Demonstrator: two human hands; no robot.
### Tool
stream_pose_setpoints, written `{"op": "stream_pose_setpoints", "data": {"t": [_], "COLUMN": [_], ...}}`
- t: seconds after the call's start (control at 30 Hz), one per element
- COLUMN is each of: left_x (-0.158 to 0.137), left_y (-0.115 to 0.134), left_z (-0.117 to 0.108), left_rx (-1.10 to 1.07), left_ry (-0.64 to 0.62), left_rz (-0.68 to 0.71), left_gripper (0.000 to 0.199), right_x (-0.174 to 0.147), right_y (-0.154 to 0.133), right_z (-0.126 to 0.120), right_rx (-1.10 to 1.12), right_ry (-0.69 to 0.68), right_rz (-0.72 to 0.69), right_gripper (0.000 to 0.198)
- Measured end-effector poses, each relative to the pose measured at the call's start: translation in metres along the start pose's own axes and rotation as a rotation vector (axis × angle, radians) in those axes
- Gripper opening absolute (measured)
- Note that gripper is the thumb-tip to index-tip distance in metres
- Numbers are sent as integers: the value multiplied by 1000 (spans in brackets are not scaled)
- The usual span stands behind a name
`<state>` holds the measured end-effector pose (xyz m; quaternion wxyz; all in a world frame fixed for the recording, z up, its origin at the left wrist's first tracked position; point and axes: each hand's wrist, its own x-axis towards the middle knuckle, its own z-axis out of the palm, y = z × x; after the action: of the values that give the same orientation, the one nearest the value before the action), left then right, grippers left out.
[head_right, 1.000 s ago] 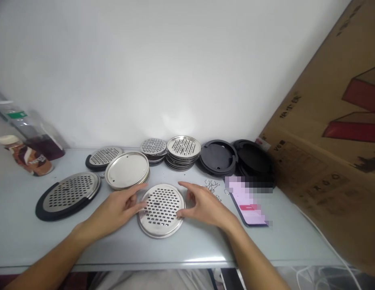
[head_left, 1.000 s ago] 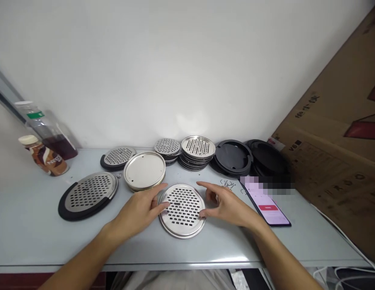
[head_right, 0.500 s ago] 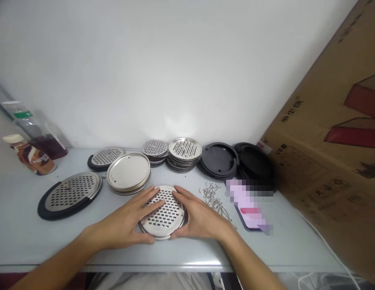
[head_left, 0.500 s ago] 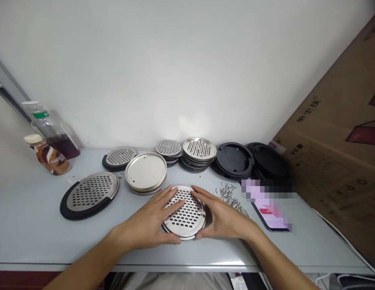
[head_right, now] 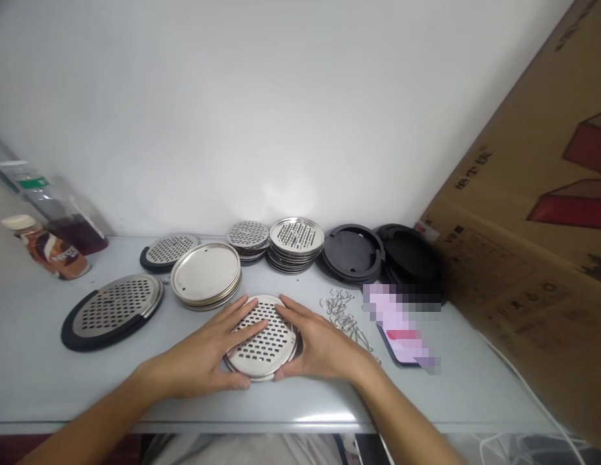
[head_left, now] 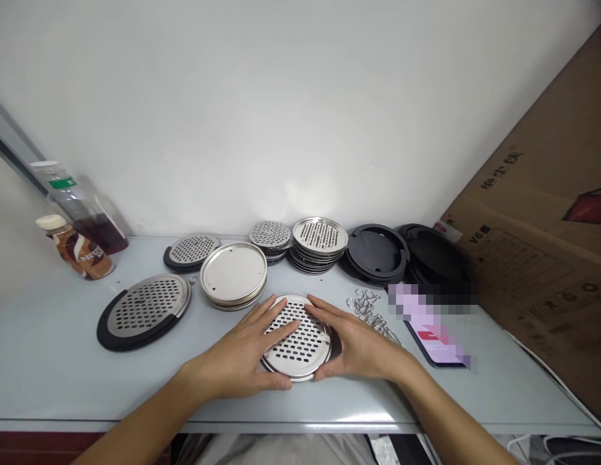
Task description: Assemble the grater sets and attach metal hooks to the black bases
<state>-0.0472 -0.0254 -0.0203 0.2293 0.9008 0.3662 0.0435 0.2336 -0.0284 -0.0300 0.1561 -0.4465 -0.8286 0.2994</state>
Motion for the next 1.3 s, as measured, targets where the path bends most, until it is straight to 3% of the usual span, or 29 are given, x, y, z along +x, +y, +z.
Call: {"op": "stream_pose_setpoints", "data": {"t": [0.8,1.1,1.2,1.3], "left_x": [-1,-2,-2,-3], "left_y": [0,-1,-2,-3], "left_z": [2,4,5,5], "left_rx": [-10,-39,-35,-31], "left_ry": [-14,37,53,51], "left_rz": [-45,-9,-11,-17], "left_gripper": [85,83,83,82], "right_x": [-3,-3,-6,-10], "right_y": [-14,-15,-18,-11], "right_z": [-7,-8,-23,-56], "right_rx": [9,39,78,125], "right_ry": [-23,-18,17,232], "right_rz": [31,29,-21,-28], "right_gripper": [107,108,93,61]}}
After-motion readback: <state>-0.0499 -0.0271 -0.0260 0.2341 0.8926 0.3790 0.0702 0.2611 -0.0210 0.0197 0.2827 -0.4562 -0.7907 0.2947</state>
